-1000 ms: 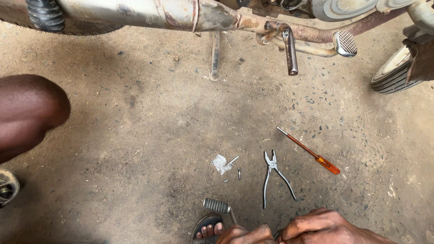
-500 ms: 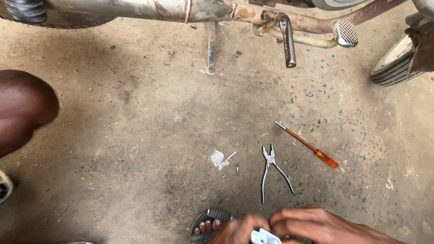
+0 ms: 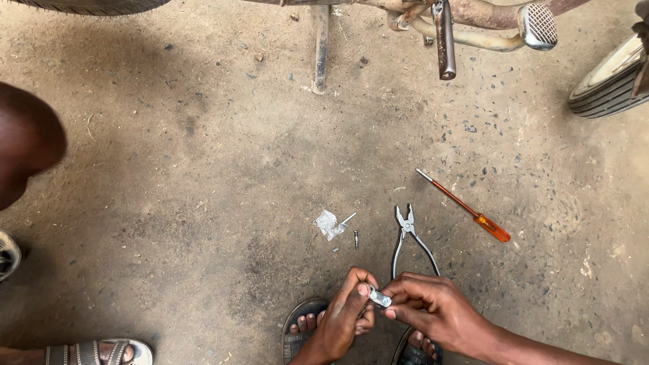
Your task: The person assembles a small metal component using a wrench and screwdriver, then attaches it to the motorcycle's engine area. Tools and parts are laid out on the ground nearby.
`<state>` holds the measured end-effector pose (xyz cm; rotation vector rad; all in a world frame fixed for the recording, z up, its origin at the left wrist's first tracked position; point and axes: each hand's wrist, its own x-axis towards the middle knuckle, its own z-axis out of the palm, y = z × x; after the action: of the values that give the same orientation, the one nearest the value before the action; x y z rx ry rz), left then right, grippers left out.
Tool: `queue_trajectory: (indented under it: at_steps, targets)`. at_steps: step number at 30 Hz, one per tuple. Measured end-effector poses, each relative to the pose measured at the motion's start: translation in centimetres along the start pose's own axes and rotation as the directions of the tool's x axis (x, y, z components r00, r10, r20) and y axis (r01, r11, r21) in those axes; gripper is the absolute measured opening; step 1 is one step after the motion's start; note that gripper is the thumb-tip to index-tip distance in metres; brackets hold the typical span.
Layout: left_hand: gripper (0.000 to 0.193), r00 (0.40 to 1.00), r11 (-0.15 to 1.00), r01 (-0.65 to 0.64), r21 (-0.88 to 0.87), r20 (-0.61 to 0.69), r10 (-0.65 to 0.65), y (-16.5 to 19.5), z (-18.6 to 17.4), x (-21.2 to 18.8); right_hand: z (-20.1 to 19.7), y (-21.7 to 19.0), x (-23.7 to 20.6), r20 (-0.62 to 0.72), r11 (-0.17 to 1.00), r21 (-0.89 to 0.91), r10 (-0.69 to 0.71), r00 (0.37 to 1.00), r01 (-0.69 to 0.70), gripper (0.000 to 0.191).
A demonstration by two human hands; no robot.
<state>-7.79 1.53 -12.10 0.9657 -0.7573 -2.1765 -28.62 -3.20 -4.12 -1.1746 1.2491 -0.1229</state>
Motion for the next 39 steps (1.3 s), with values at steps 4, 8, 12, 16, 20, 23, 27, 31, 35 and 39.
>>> queue_trajectory:
  at_steps: [4,8,12,16,20,23,27,31,35,39]
  targets:
    - [0.059,0.999,0.999,-0.038,-0.014,-0.012,0.038,-0.2,0.3,0.3,0.3,0.3,-0.1,-0.035,0.970,-0.078,-0.232,0.972,0.228,0.022]
    - [0.060,0.997,0.997,-0.065,-0.032,-0.045,0.063,-0.4,0.4,0.2,0.6,0.5,-0.1,-0.101,0.995,-0.086,-0.057,0.993,0.048,0.025]
    - [0.058,0.994,0.993,-0.099,0.069,-0.043,0.102,-1.0,0.1,0.1,0.7,1.4,0.0,-0.136,0.993,-0.119,-0.043,0.990,0.027,0.026]
    - [0.054,0.947,0.887,-0.309,0.342,0.025,0.320,-3.0,-0.4,0.5,0.7,2.7,0.3,-0.080,0.863,-0.288,-0.454,0.887,0.415,0.021]
    - [0.052,0.862,0.765,-0.487,0.422,0.089,0.499,-5.9,-0.6,0.7,0.1,2.9,0.0,0.020,0.816,-0.214,-0.547,0.837,0.538,0.019]
    - [0.049,0.882,0.800,-0.471,0.372,0.204,0.424,-7.5,-0.7,0.2,-1.2,1.9,-1.0,0.176,0.813,-0.113,-0.549,0.817,0.571,0.017]
    - [0.042,0.866,0.808,-0.469,0.357,0.367,0.341,-7.3,-1.3,-1.1,-3.2,0.9,-1.3,0.398,0.797,-0.087,-0.522,0.754,0.598,0.033]
    - [0.036,0.872,0.869,-0.344,0.355,0.465,0.156,-5.1,-1.5,-2.3,-3.6,1.3,-1.0,0.387,0.809,-0.129,-0.491,0.781,0.573,0.044]
    - [0.031,0.877,0.847,-0.280,0.453,0.479,0.033,-1.9,-1.2,-3.2,-3.6,1.7,-0.9,0.445,0.786,-0.095,-0.515,0.733,0.611,0.043]
    - [0.036,0.850,0.898,-0.240,0.368,0.527,0.011,0.3,-0.9,-2.9,-3.2,1.7,-1.0,0.454,0.849,-0.057,-0.446,0.771,0.525,0.042]
